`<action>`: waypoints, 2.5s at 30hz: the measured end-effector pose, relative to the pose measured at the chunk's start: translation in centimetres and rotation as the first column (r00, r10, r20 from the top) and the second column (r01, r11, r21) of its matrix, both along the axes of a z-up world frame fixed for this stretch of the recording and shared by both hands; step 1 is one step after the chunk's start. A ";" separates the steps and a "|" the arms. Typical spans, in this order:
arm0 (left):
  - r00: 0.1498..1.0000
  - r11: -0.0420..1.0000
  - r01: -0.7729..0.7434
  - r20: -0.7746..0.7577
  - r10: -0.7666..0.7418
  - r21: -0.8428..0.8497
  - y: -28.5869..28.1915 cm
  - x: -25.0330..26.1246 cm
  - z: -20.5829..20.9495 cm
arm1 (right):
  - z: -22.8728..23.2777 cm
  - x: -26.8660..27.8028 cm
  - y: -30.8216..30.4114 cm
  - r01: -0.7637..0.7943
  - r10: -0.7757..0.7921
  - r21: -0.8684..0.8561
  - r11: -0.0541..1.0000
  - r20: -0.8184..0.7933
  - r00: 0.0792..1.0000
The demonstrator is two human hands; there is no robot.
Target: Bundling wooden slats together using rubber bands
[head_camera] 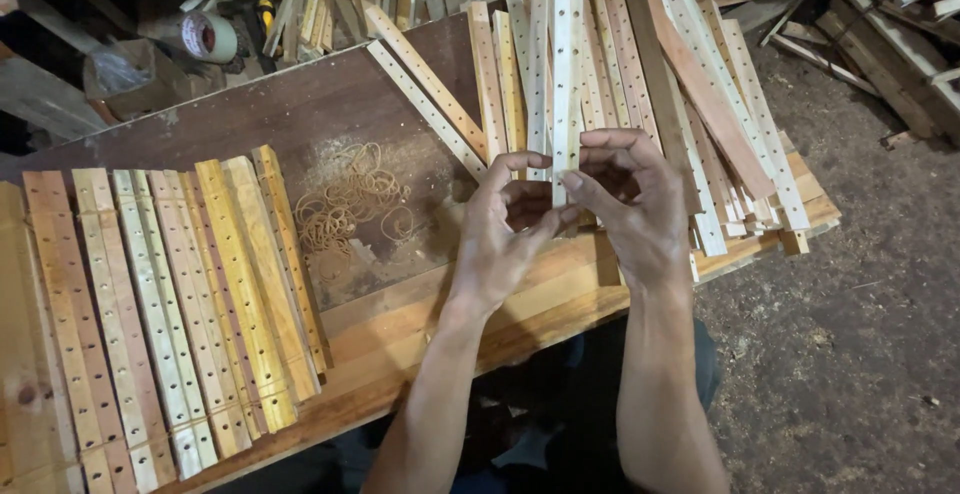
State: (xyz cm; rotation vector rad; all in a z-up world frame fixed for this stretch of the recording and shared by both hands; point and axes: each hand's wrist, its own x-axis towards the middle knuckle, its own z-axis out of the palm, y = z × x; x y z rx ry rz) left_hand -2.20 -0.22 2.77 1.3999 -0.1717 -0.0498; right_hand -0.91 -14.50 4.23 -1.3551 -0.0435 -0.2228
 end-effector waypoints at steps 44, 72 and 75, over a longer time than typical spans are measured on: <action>0.990 0.660 0.088 -0.141 0.027 0.746 -5.5 0.6 -1.4 | 0.5 -0.1 -3.5 0.179 -0.166 0.104 0.978 -0.122 0.979; 0.981 0.721 0.122 -0.191 0.014 0.682 -7.9 -2.6 -5.6 | -1.1 -0.2 -1.4 0.151 -0.154 -0.059 0.987 -0.049 0.987; 0.995 0.694 -0.081 0.093 0.021 0.715 -7.1 -1.7 -4.3 | -0.3 -0.6 0.9 0.095 -0.100 -0.041 0.995 -0.148 0.984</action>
